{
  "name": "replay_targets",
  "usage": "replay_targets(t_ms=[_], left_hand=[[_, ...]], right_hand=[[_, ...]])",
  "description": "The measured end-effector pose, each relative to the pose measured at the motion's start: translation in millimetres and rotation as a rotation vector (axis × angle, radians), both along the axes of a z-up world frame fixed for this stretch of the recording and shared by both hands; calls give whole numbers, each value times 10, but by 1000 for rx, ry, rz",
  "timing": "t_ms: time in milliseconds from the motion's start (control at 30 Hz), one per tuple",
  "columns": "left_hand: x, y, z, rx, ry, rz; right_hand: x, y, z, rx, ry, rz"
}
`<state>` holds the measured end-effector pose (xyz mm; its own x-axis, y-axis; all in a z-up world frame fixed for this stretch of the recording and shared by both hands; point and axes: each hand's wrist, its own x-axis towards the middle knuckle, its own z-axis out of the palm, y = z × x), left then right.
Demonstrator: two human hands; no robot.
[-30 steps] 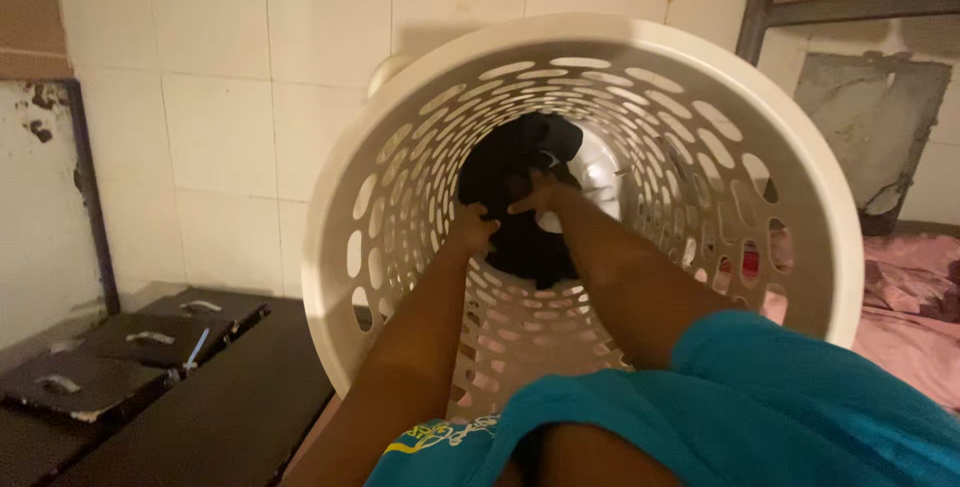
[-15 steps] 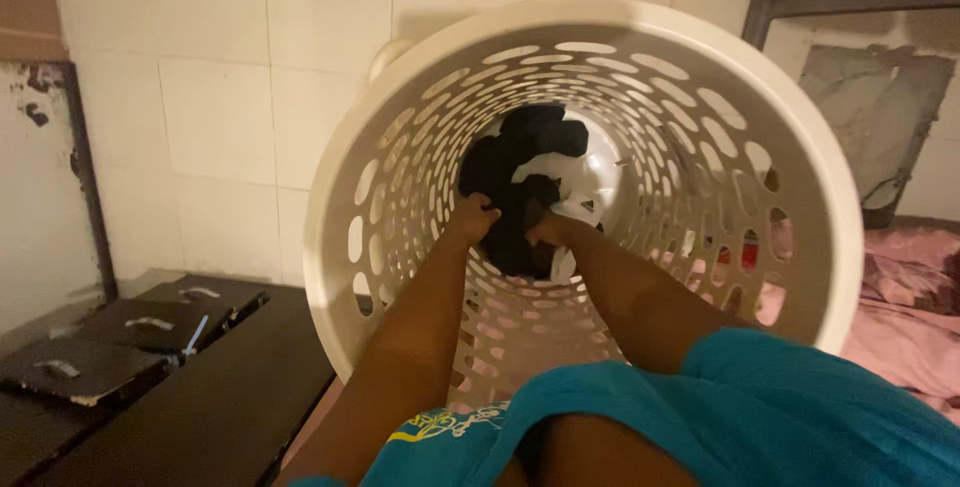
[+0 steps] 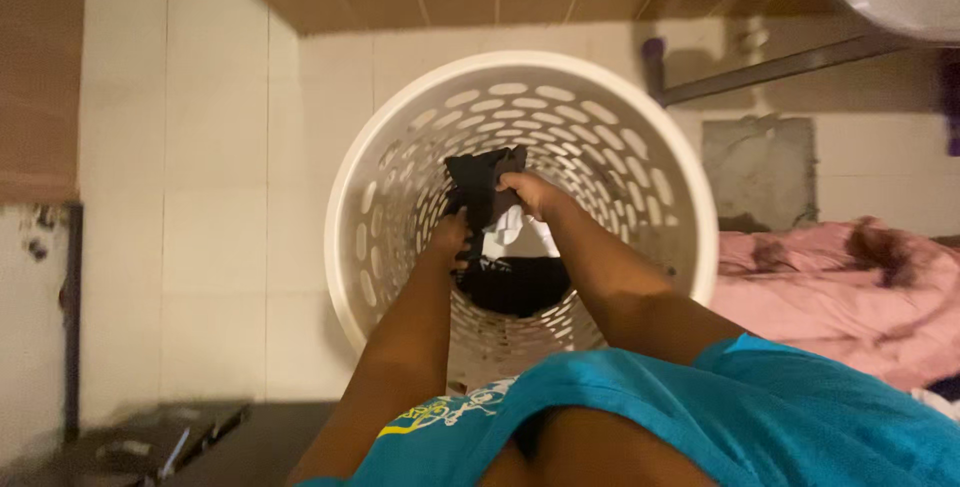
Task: The person removes various clothing items from a white laundry basket and places them onto a bed. The person then moves to a washing machine, opens the lid, and appears to adjust the settings.
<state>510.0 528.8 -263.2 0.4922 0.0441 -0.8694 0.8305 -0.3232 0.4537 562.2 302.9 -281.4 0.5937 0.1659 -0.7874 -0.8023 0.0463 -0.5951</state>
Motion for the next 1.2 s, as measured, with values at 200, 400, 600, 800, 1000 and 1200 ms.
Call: replay_targets(t_ms=[200,400,600,800,1000,1200], left_hand=[[150,-310,1076,-920,103,362],[100,-384,2078,-1437,-258,407],[-218,-551,2488,-1414,-409,168],[-515,-905,2734,-1460,-399,228],[-1098,-1416,3185,-1445,-257,74],[-1730,-2091,3476,-1501,-120,-275]], right_hand=[[-143,55,1111,446,-204,-299],[-949,-141,2391,257,-435,-232],[-1735,-361,2944,164,-552,-176],[-2417,-553,3136,343,-766,-526],[-3193,-951,3286,345,-900,-860],[-4136,-1400,3432,395,-1053,-1173]])
